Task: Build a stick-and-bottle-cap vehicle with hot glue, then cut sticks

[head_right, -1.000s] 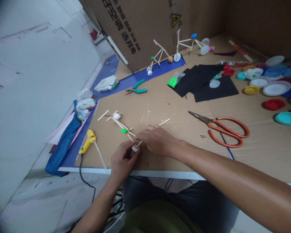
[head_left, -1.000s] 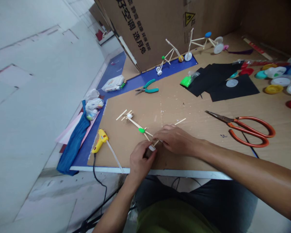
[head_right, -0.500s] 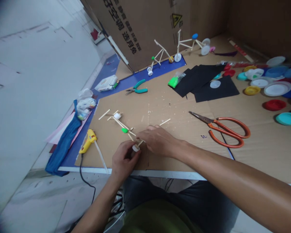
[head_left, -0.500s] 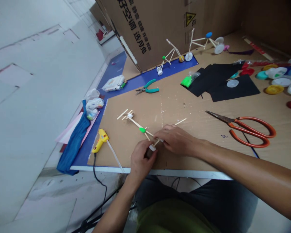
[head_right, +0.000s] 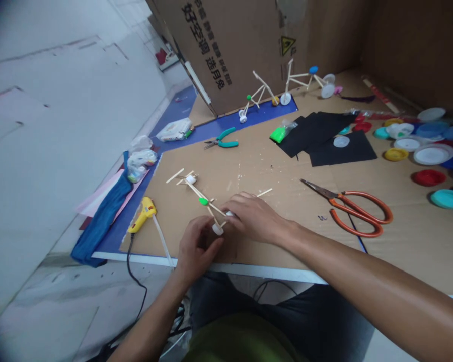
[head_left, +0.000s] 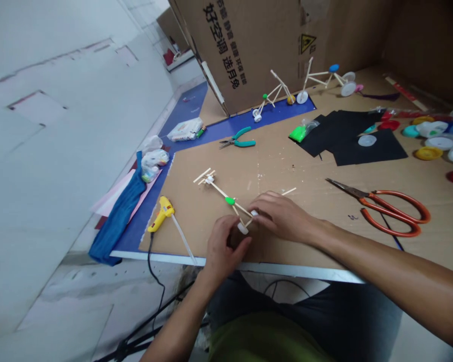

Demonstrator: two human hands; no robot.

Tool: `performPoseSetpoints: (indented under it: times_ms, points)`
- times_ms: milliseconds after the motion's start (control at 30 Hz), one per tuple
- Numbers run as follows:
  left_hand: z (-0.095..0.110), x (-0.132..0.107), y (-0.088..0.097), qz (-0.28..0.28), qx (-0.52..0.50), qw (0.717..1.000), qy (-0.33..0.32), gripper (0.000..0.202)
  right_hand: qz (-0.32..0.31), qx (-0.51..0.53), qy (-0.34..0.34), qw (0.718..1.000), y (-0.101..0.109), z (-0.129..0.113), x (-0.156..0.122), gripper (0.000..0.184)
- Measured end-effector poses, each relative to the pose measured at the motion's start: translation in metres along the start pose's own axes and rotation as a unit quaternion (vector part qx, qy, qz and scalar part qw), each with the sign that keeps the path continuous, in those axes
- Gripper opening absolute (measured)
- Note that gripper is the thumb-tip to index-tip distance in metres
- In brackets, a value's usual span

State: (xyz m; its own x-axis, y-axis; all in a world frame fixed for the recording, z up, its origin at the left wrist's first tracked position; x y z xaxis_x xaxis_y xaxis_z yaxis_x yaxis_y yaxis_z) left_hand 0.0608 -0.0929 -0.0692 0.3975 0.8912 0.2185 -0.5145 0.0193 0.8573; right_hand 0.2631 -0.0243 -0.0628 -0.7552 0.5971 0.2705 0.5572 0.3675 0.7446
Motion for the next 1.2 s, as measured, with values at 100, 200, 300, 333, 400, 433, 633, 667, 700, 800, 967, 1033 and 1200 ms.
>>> performPoseSetpoints:
  times_ms: [100,200,300,333,400,433,633,667,700,800,967,1033,1200]
  points:
    - [-0.004,-0.002,0.01,0.03,-0.032,0.999,0.022,0.029,0.079,-0.002,-0.02,0.997,0.008,0.001,-0.003,0.023]
    - [-0.014,0.002,0.02,0.058,-0.099,0.989,0.095,0.02,0.132,0.018,-0.042,0.99,0.014,0.002,-0.005,0.021]
    - [-0.03,0.015,0.028,0.064,-0.218,0.953,0.201,0.024,0.147,0.062,-0.095,0.983,0.018,0.003,-0.002,0.019]
    - [-0.036,0.02,0.029,0.063,-0.263,0.936,0.223,0.026,0.147,0.081,-0.119,0.979,0.02,0.004,0.0,0.018]
    - [-0.045,0.031,0.031,0.06,-0.35,0.902,0.246,0.027,0.142,0.111,-0.158,0.971,0.024,0.002,0.004,0.017]
    - [-0.049,0.035,0.031,0.059,-0.387,0.886,0.25,0.027,0.139,0.119,-0.172,0.968,0.027,0.001,0.007,0.017]
    - [-0.068,0.053,0.029,0.036,-0.486,0.842,0.232,0.025,0.102,0.113,-0.206,0.967,0.047,-0.014,0.03,0.025]
    - [-0.07,0.056,0.028,0.032,-0.492,0.84,0.228,0.024,0.088,0.101,-0.209,0.969,0.049,-0.016,0.036,0.025]
    - [-0.071,0.058,0.027,0.027,-0.498,0.837,0.225,0.024,0.073,0.088,-0.213,0.97,0.05,-0.018,0.044,0.024]
    - [-0.075,0.067,0.026,0.009,-0.508,0.831,0.226,0.025,0.021,0.066,-0.225,0.972,0.051,-0.02,0.07,0.023]
    - [-0.076,0.079,0.026,-0.016,-0.502,0.833,0.233,0.024,-0.06,0.08,-0.269,0.958,0.043,-0.022,0.107,0.022]
    - [-0.076,0.081,0.026,-0.023,-0.496,0.838,0.227,0.024,-0.075,0.059,-0.296,0.95,0.04,-0.023,0.116,0.022]
    - [-0.08,0.084,0.024,-0.029,-0.468,0.855,0.221,0.027,-0.097,-0.001,-0.333,0.938,0.036,-0.025,0.126,0.025]
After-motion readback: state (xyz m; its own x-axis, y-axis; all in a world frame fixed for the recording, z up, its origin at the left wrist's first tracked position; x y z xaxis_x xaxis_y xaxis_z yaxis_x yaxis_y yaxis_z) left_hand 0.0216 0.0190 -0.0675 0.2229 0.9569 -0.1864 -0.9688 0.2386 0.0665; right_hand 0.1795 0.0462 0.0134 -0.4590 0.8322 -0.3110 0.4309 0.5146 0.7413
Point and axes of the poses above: each hand's wrist, its own x-axis towards the middle knuckle, its own y-axis out of the back of the hand, z = x × y, the point moved 2 cm from there along x, towards the middle knuckle, and after that the axes turned 15 degrees about -z, right-handed, at the moved point
